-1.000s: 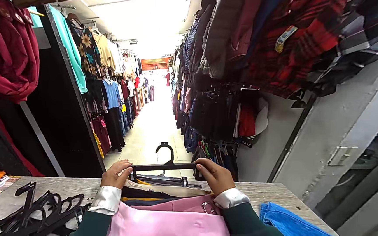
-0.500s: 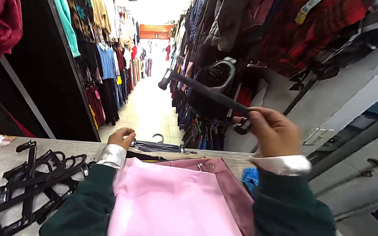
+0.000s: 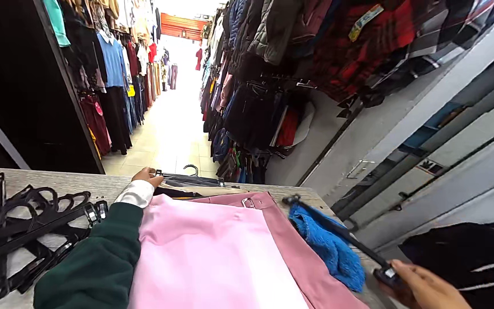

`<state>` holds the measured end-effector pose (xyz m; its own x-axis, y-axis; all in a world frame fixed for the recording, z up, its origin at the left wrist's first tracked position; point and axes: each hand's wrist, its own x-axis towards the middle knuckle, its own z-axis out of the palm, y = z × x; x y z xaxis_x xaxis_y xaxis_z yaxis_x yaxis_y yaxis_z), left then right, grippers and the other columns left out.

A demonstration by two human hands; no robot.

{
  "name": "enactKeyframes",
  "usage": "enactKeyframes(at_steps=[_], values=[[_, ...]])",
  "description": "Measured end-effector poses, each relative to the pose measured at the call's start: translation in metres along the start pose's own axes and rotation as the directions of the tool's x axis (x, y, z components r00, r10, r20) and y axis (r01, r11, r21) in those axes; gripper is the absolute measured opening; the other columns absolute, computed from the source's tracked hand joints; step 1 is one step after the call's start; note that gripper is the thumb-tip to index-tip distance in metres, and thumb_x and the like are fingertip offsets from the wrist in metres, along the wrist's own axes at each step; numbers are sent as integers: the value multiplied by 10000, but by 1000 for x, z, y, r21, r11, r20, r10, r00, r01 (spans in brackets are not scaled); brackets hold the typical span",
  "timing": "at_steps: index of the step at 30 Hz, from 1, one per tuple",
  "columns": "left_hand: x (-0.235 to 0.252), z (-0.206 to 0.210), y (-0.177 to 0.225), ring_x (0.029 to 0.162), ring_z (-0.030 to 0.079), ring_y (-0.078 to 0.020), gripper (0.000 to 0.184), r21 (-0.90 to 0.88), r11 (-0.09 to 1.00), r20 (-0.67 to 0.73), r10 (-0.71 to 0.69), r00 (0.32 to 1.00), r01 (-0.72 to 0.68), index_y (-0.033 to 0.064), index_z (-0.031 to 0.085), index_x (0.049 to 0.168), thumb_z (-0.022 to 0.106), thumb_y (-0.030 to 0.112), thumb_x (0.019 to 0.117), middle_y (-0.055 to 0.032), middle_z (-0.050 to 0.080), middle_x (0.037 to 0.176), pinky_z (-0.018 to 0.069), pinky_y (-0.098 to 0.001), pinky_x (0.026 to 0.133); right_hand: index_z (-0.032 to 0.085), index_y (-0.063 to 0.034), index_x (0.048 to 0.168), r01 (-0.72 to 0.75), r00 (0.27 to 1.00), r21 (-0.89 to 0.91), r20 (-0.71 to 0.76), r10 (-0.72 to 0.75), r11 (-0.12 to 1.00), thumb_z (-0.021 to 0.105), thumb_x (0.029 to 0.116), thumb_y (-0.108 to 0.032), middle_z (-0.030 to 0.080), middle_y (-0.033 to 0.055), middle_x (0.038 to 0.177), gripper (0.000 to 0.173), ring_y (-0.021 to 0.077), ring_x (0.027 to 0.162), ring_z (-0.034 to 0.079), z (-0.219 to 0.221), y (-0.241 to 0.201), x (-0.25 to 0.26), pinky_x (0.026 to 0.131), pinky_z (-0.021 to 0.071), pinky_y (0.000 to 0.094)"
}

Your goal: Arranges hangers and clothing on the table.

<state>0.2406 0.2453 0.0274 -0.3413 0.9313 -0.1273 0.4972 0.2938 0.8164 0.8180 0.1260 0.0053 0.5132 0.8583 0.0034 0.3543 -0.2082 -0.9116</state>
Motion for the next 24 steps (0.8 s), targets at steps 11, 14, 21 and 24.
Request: enactKeyframes(at_steps=[11,14,21,24], values=[[-13,-21,16,1216,587,-437,344,51,998,-15,27,1000,-26,-75,665,1155,724,212,974,-312,641,1224,405,-600,1064,642,105,1219,554,832,-612,379,-406,564,644,991,-281,628,369,1197,449,543,1141,598,-5,-59,12,974,445,695],[-16,-28,18,1276,525,-451,351,124,986,-8,109,994,-107,-55,696,1135,789,206,919,-315,609,1268,365,-602,1099,649,-41,1279,759,651,-420,504,-568,498,594,1016,-344,663,191,1242,405,370,1116,659,35,-125,10,923,540,600],[-27,-37,15,940,686,-301,318,-51,979,32,201,979,-199,7,662,1258,715,136,973,-208,726,1014,506,-512,937,700,-5,1171,869,446,-112,600,-664,482,638,1015,-189,705,189,1141,249,338,1051,687,205,-226,-3,932,534,583],[-22,-38,10,1035,688,-321,270,25,969,26,244,969,-245,27,726,1192,709,199,985,-201,732,1061,492,-537,1004,595,6,1357,755,538,-149,699,-471,639,608,1033,-255,657,256,1249,416,399,1134,653,279,-190,30,1017,494,583]])
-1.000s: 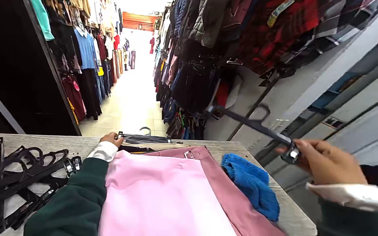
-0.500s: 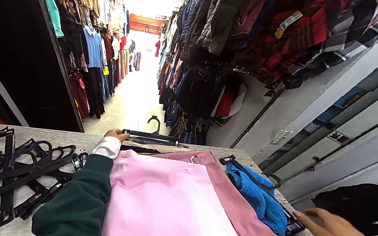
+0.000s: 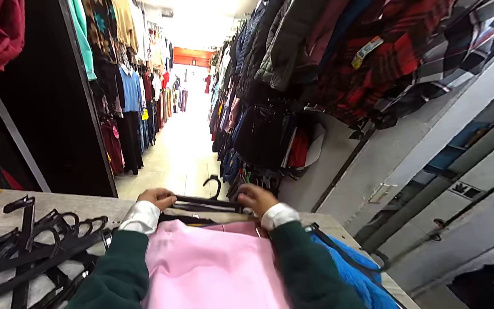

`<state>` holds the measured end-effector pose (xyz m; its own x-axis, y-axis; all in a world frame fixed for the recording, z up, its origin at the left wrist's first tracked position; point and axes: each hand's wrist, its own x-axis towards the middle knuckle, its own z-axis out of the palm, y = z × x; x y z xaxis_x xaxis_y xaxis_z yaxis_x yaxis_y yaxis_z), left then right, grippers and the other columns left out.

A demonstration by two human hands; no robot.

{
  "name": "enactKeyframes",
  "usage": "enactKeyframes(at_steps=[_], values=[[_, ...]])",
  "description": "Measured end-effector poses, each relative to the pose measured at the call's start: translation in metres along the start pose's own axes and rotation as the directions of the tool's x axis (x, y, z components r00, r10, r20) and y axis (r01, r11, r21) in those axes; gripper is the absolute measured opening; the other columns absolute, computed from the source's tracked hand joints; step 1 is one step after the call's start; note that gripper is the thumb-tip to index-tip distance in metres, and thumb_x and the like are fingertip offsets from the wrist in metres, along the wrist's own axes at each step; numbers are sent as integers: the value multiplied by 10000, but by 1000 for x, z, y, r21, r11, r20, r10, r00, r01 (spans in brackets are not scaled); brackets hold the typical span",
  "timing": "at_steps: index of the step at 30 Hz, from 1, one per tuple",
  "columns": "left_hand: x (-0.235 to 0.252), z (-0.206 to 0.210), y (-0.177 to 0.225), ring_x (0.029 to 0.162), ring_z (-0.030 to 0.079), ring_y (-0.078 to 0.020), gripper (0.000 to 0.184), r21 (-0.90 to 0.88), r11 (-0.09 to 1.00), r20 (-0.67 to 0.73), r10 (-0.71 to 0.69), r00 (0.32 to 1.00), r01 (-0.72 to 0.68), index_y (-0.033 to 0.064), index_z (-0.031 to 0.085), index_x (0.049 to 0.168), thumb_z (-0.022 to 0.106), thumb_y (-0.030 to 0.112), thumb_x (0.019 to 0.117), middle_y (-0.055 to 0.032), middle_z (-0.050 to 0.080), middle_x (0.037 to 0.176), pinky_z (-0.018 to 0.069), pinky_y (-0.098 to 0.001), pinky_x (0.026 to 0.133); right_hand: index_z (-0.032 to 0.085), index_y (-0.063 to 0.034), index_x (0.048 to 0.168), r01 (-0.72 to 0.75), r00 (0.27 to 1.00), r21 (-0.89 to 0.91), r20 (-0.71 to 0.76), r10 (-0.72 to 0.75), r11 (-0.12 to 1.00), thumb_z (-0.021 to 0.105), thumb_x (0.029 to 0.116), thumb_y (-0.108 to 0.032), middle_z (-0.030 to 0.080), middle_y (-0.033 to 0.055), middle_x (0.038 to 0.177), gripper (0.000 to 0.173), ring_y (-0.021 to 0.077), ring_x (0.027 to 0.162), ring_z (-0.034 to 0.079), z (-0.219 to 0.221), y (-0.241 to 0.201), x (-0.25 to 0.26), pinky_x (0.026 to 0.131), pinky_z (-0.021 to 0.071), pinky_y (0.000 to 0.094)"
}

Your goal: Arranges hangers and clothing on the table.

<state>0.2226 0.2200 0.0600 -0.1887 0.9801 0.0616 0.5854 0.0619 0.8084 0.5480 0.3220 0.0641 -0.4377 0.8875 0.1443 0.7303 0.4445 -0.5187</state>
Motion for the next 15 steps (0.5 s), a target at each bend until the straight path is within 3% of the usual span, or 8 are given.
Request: enactKeyframes(at_steps=[1,3,6,10,15], values=[[5,-2,-3,1122,680,-307,276,42,999,19,-3,1000,2,42,736,1187,702,233,990,-185,731,1137,474,-515,1060,565,-7,1409,-44,995,19,88,43,999,570,1050,-279,619,249,1341,451,390,1236,607,13,8,5,1095,440,555],[10,-5,-3,1225,637,-302,307,76,997,47,22,999,-25,22,725,1213,688,236,996,-191,694,1254,442,-474,1111,605,-21,1380,-33,987,64,161,23,997,524,1063,-275,637,221,1339,414,346,1275,596,22,14,3,1125,411,513],[12,-1,-13,1202,633,-307,356,92,990,75,97,992,-104,-16,698,1231,717,213,960,-213,664,1280,467,-447,1067,640,-27,1341,-14,983,116,181,-8,993,540,1052,-234,674,195,1280,368,301,1234,623,13,23,-4,1106,429,474],[10,4,-13,1191,648,-298,300,135,987,2,91,996,-91,-12,728,1188,729,178,955,-198,698,1237,457,-446,1067,576,4,1405,-57,974,91,222,36,994,559,1045,-196,651,236,1290,412,333,1230,613,11,15,-8,1104,417,473],[2,11,-3,1273,624,-323,192,76,986,-199,161,967,-149,-26,767,1078,727,109,948,-213,702,1251,447,-459,1102,651,8,1318,50,998,100,37,-54,994,515,1064,-218,677,210,1281,365,313,1240,629,14,19,-13,1113,422,470]])
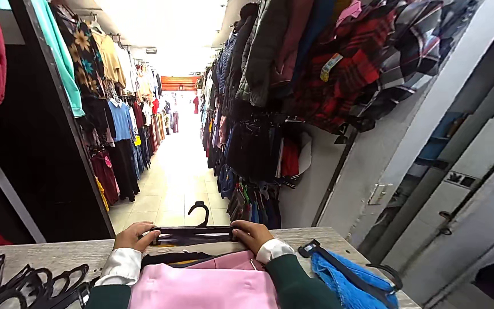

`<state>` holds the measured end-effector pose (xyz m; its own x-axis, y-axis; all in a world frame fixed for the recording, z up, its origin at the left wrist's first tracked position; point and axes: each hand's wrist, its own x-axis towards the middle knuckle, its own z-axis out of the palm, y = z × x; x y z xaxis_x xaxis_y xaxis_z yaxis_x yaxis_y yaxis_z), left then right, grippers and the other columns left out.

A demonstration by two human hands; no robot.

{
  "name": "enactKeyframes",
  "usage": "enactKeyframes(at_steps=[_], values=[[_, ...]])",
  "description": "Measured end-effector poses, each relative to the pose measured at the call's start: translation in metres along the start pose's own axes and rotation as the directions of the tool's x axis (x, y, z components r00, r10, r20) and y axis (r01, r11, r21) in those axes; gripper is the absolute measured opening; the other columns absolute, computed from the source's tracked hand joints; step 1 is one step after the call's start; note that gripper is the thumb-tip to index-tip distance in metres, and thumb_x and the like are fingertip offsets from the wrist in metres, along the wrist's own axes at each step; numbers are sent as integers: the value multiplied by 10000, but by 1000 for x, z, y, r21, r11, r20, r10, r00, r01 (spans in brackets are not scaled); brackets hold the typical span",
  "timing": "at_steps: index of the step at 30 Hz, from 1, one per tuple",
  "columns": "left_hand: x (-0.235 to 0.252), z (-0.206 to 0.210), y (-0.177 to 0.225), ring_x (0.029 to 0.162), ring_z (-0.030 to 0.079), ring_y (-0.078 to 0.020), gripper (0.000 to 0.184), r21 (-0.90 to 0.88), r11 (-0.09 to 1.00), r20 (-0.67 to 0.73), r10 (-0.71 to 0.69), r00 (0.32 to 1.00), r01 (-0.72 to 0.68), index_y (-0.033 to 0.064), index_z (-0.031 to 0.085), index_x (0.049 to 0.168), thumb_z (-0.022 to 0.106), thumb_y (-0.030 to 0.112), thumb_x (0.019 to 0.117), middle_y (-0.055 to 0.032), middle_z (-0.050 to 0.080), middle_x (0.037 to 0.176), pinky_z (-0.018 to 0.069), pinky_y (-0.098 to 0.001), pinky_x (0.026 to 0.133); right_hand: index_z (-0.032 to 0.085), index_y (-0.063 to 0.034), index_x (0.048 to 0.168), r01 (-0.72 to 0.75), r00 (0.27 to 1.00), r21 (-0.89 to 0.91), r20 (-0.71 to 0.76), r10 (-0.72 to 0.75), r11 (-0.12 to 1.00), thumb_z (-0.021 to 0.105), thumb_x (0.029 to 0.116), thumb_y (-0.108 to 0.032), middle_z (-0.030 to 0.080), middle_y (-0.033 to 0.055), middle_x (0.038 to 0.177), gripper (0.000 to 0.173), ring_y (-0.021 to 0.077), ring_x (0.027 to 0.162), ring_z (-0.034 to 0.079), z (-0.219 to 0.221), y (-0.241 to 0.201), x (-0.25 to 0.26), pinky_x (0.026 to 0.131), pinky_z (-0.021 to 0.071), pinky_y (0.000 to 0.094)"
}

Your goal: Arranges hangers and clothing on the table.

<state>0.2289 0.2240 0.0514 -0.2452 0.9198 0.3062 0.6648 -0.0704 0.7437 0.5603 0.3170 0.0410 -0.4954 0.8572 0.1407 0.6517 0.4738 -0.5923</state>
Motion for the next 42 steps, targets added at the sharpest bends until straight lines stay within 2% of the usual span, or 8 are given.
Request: enactKeyframes(at_steps=[8,11,15,19,27,30,34,42], values=[[5,5,-7,1171,680,-330,172,-15,940,-345,315,884,-341,0,791,969,730,138,885,-179,753,1107,510,-483,1036,731,-21,1200,135,896,42,-432,-104,990,552,1041,-167,737,141,1170,281,249,1113,697,5,-6,-2,1021,514,443],[3,3,5,1129,693,-231,176,-200,939,-397,182,899,-279,-46,754,1006,733,66,873,-160,751,1103,523,-390,1014,729,-33,1204,182,873,68,-471,-129,981,563,1040,-180,737,133,1159,275,230,1087,703,2,-8,-3,1001,529,431],[-1,-2,27,673,705,-83,91,-618,784,-275,-148,950,-56,-61,665,1018,623,-86,942,-60,737,788,581,-212,645,709,-43,1227,195,913,182,-392,-111,964,530,1059,-212,733,123,1132,298,195,1048,696,-4,-16,-6,972,530,408],[-11,-11,41,681,763,-209,129,-718,674,38,-210,977,173,-33,572,1128,501,-60,1024,-122,748,766,635,-296,622,694,-34,1215,184,937,203,-332,-109,962,547,1057,-192,731,130,1021,268,213,920,702,-23,-36,-19,880,557,451],[-32,-44,45,684,757,-173,159,-512,857,-73,25,997,-59,-31,656,1128,621,25,983,-111,763,804,633,-273,631,670,-19,1220,286,754,-128,-581,-306,949,570,1034,-100,717,119,1144,226,167,968,713,-109,-74,-112,877,597,361],[-43,-55,53,677,754,-160,179,-451,883,-141,73,987,-130,-5,672,1124,669,75,964,-91,765,807,631,-264,624,729,-50,1094,95,758,-99,-638,-136,991,622,1000,-127,744,79,997,162,135,875,716,-139,-50,-132,834,598,364],[-56,-66,78,639,730,-93,130,-393,904,-230,79,970,-167,45,678,1066,687,133,971,-23,758,767,608,-224,592,704,54,1075,-338,901,-241,-362,239,910,643,996,-114,709,259,996,196,428,962,689,-127,40,-142,893,507,654],[-65,-82,99,681,737,-38,50,-475,836,-346,108,932,-273,141,627,1038,630,106,1002,81,756,781,618,-185,625,633,44,1281,-642,764,-330,-201,613,692,722,931,-87,652,327,1203,385,516,1158,608,-94,102,-159,1000,435,678]])
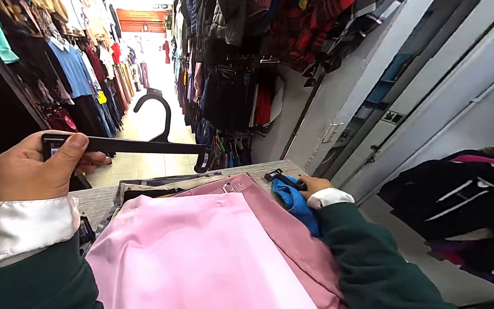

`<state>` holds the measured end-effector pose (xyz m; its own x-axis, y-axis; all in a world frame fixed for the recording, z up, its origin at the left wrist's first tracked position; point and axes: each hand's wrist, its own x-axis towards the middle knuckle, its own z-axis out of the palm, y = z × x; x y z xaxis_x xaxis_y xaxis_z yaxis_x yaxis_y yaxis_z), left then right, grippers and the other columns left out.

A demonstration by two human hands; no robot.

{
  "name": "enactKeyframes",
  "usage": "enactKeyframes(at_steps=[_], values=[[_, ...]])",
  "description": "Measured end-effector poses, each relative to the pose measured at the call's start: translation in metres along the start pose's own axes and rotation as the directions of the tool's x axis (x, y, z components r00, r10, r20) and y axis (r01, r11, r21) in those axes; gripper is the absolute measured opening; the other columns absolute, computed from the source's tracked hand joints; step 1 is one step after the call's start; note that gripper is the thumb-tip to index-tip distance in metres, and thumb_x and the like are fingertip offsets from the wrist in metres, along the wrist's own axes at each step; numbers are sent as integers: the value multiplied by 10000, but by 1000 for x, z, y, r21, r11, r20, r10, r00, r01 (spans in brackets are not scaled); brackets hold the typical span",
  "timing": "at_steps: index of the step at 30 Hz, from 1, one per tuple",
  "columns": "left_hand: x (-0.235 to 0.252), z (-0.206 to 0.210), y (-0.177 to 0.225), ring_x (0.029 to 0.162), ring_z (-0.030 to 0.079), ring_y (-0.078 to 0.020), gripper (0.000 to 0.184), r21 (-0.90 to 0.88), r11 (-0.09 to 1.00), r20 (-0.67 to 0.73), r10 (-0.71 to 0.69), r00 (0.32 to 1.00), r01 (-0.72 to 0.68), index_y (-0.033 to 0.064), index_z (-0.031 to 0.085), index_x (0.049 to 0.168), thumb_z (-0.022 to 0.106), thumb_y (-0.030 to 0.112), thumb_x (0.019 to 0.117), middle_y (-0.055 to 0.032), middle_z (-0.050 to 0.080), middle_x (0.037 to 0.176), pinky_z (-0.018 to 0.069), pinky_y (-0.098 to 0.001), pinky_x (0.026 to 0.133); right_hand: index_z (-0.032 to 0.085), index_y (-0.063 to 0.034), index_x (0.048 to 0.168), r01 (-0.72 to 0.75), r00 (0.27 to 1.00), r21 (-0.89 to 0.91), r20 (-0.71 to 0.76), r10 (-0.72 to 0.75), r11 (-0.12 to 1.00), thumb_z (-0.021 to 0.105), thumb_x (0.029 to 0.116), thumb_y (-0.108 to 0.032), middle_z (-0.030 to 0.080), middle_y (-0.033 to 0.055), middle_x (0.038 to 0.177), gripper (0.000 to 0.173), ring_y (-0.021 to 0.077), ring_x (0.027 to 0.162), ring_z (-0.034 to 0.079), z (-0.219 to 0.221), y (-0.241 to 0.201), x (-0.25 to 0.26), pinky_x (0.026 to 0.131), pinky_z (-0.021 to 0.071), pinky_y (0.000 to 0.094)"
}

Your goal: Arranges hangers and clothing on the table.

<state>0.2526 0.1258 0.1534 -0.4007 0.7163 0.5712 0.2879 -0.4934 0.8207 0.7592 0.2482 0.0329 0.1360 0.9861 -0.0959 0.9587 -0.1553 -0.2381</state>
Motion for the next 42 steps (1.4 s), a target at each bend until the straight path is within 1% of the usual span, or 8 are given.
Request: enactKeyframes(at_steps=[4,7,13,19,24,28,34,42], values=[[6,-10,-6,690,747,-62,35,-47,998,-22,30,999,-31,151,625,1042,633,156,1009,58,768,797,623,-195,627,668,19,1269,156,951,76,-281,-129,985,694,932,-39,679,306,1107,342,500,1043,645,-40,-25,-29,919,462,702],[6,-12,-8,704,745,-48,8,-70,997,-32,31,999,-33,200,609,1035,610,205,1029,88,763,801,620,-183,637,724,-11,1189,554,726,-32,-470,-501,832,722,872,16,714,234,1082,318,425,990,691,-49,-72,-72,850,539,646],[10,-7,-21,697,750,-48,30,-107,994,16,18,1000,-16,198,577,1053,548,191,1056,83,769,793,607,-160,599,644,7,1308,787,576,201,101,-811,584,531,984,-30,658,265,1246,346,447,1205,612,38,-169,-140,1016,461,602],[-6,25,-6,679,721,-28,123,62,990,41,-126,991,124,64,623,1101,655,102,989,58,739,783,610,-195,634,710,15,1188,621,753,141,-381,-537,771,684,963,-125,706,209,1149,266,343,1052,693,-9,-91,-97,939,552,535],[-8,54,-7,668,725,-83,113,44,970,140,-245,959,241,6,648,1054,690,37,954,-25,744,765,604,-232,636,541,24,1426,108,993,74,33,-110,991,752,936,-301,500,355,1417,624,524,1337,463,24,10,-24,1108,342,673],[-9,62,-17,676,732,-81,83,19,971,210,-236,949,238,18,663,1028,693,44,954,-26,751,761,607,-232,657,620,-15,1335,129,983,173,-154,-102,976,716,926,-78,661,306,1185,425,505,1123,619,1,7,-31,964,441,718],[-16,74,-17,670,729,-88,98,48,977,197,-214,957,208,20,687,1005,730,76,936,-31,749,745,609,-253,667,627,-26,1307,614,580,47,-705,-409,788,680,925,-140,653,252,1203,402,440,1089,642,-93,-114,-77,890,503,663],[-40,82,-24,671,715,-142,190,189,912,319,294,901,-364,12,742,963,785,166,860,-67,741,779,610,-347,646,683,-44,1269,891,358,22,-649,-671,453,795,843,-278,623,241,1307,499,464,1206,581,-28,-231,-45,987,475,649]])
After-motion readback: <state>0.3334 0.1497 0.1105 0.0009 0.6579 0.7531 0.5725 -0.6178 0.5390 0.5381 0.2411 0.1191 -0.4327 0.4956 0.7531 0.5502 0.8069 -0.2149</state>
